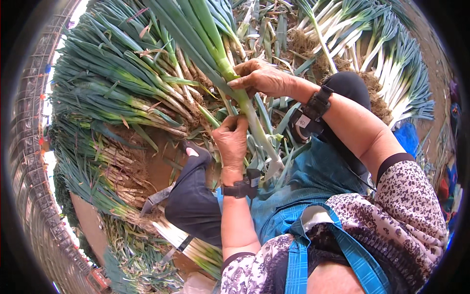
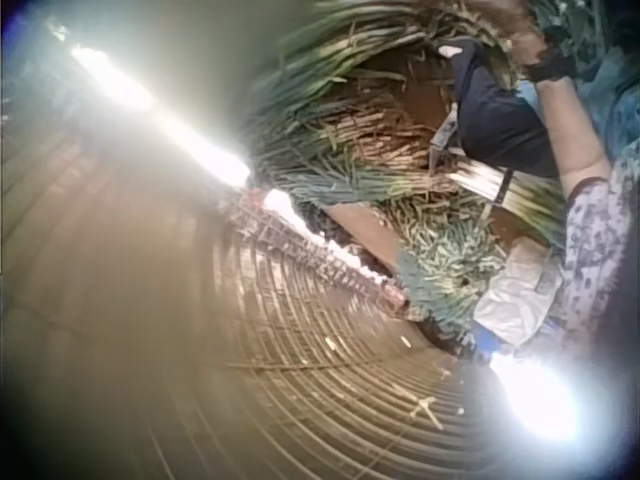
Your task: The person cleans green onions by peeling away the outer dirty layers of the stalks by hand and pulling off roots.
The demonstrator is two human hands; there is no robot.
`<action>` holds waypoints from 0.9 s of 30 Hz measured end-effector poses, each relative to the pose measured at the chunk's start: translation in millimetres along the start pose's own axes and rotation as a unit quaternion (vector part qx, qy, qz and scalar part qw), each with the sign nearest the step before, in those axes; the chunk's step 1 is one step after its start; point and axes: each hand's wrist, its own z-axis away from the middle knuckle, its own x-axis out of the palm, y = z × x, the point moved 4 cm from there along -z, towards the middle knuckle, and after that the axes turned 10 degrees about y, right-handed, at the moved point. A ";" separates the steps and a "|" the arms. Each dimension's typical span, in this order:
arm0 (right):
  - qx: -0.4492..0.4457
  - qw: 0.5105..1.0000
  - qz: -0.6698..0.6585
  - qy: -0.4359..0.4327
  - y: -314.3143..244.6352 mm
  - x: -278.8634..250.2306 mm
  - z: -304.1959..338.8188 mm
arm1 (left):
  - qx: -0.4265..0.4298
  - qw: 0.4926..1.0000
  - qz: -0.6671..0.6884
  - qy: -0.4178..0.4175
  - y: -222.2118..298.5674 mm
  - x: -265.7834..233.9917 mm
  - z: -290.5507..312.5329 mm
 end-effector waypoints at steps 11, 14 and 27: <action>0.047 0.973 -0.184 -0.131 -1.2 21.5 18.6 | -0.294 0.863 0.361 -0.193 -53.4 18.3 -3.1; 0.032 0.972 -0.192 -0.129 1.3 29.9 16.7 | -0.328 0.829 0.417 -0.177 -66.4 26.9 -5.1; -0.055 0.977 -0.207 -0.005 -10.9 23.0 -7.4 | -0.062 0.866 -0.482 -0.122 -214.8 -18.2 48.1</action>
